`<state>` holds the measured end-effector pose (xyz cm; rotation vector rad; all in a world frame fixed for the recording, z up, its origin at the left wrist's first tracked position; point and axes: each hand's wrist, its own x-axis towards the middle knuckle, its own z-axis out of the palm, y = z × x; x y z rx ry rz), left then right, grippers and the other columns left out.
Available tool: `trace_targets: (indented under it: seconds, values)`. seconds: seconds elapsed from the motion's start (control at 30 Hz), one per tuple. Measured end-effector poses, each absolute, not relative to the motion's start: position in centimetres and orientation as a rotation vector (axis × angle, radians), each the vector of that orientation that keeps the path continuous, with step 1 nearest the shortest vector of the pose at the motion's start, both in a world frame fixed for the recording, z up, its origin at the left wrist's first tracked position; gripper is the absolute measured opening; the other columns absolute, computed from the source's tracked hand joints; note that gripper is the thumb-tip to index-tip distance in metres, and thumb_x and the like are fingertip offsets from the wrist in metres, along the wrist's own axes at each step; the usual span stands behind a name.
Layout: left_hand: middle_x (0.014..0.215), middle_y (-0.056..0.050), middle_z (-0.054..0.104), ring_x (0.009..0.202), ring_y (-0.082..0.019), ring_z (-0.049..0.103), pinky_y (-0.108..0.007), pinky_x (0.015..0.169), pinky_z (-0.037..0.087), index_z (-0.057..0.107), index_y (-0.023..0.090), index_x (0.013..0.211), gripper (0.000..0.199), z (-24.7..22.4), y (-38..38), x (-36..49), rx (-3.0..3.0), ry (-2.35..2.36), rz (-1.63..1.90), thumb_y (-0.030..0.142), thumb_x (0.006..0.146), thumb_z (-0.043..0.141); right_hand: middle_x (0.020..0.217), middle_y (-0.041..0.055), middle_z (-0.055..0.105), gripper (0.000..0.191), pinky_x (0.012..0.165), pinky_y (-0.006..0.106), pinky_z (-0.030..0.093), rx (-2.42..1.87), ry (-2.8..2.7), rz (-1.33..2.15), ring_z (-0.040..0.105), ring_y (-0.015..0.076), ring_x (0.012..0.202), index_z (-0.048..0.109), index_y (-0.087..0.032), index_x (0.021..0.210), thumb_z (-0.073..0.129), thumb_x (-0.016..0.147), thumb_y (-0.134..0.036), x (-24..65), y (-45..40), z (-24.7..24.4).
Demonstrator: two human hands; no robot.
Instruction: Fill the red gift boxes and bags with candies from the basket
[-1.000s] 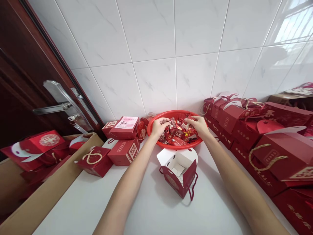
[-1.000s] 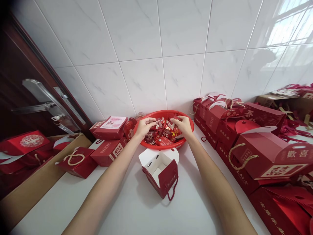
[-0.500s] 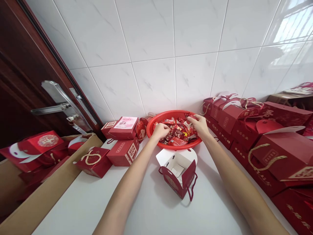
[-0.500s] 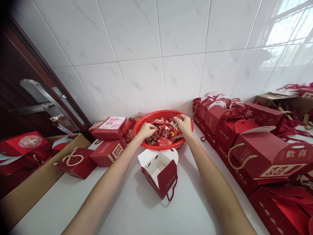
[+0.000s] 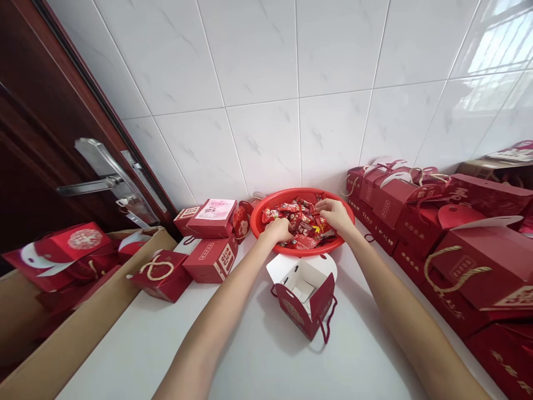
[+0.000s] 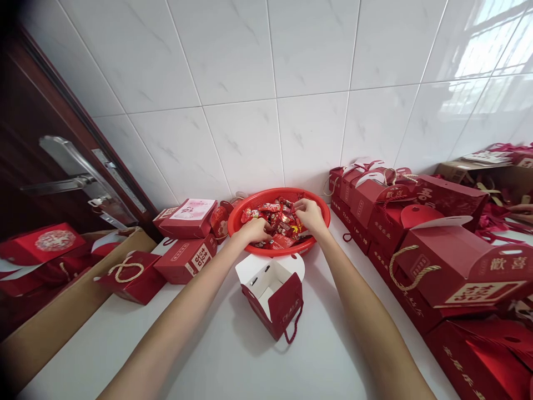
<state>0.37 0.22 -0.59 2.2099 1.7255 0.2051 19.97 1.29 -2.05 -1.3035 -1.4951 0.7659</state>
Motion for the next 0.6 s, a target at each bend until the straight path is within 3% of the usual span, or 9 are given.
trace_targets:
  seconds: [0.1, 0.27, 0.4, 0.5, 0.6]
  values:
    - [0.058, -0.006, 0.064, 0.071, -0.025, 0.066, -0.031, 0.069, 0.048, 0.057, 0.02, 0.047, 0.022, -0.51, -0.05, 0.41, 2.217, 1.763, 0.157, 0.021, 0.06, 0.075, 0.078, 0.0035, 0.069, 0.025, 0.073, 0.029, 0.049, -1.545, -1.845, 0.613, 0.065, 0.0221, 0.083, 0.067, -0.02, 0.079, 0.065, 0.057, -0.008, 19.84, 1.25, -2.17]
    - [0.066, -0.008, 0.068, 0.076, -0.026, 0.067, -0.031, 0.069, 0.048, 0.059, 0.02, 0.052, 0.021, -0.53, -0.25, 0.47, 2.232, 1.786, 0.127, 0.025, 0.062, 0.077, 0.072, 0.0059, 0.066, 0.024, 0.071, 0.031, 0.045, -1.702, -2.071, 0.519, 0.066, 0.0283, 0.088, 0.055, -0.02, 0.058, 0.065, 0.048, -0.001, 19.17, 0.78, -2.23]
    - [0.066, -0.006, 0.068, 0.069, -0.023, 0.066, -0.03, 0.064, 0.047, 0.063, 0.019, 0.057, 0.013, -0.64, -0.05, 0.5, 2.234, 1.719, 0.105, 0.022, 0.063, 0.074, 0.051, 0.001, 0.055, 0.03, 0.054, 0.026, 0.039, -1.7, -2.065, 0.522, 0.061, 0.0206, 0.063, 0.044, -0.021, 0.048, 0.067, 0.047, -0.001, 19.24, 0.69, -2.41]
    - [0.063, -0.003, 0.067, 0.059, -0.019, 0.063, -0.027, 0.056, 0.044, 0.067, 0.02, 0.063, 0.006, -0.76, 0.22, 0.52, 2.215, 1.65, 0.09, 0.016, 0.063, 0.071, 0.041, -0.0041, 0.045, 0.032, 0.046, 0.023, 0.032, -1.603, -1.955, 0.581, 0.051, 0.0131, 0.049, 0.043, -0.021, 0.046, 0.073, 0.049, -0.01, 19.52, 0.61, -2.22]
    - [0.062, -0.001, 0.067, 0.057, -0.018, 0.063, -0.024, 0.051, 0.042, 0.067, 0.019, 0.065, 0.01, -0.78, 0.52, 0.56, 2.199, 1.592, 0.079, 0.011, 0.06, 0.068, 0.047, -0.0045, 0.052, 0.027, 0.046, 0.022, 0.037, -1.318, -1.675, 0.801, 0.051, 0.0111, 0.048, 0.052, -0.02, 0.053, 0.077, 0.057, -0.03, 19.73, 0.47, -1.85]
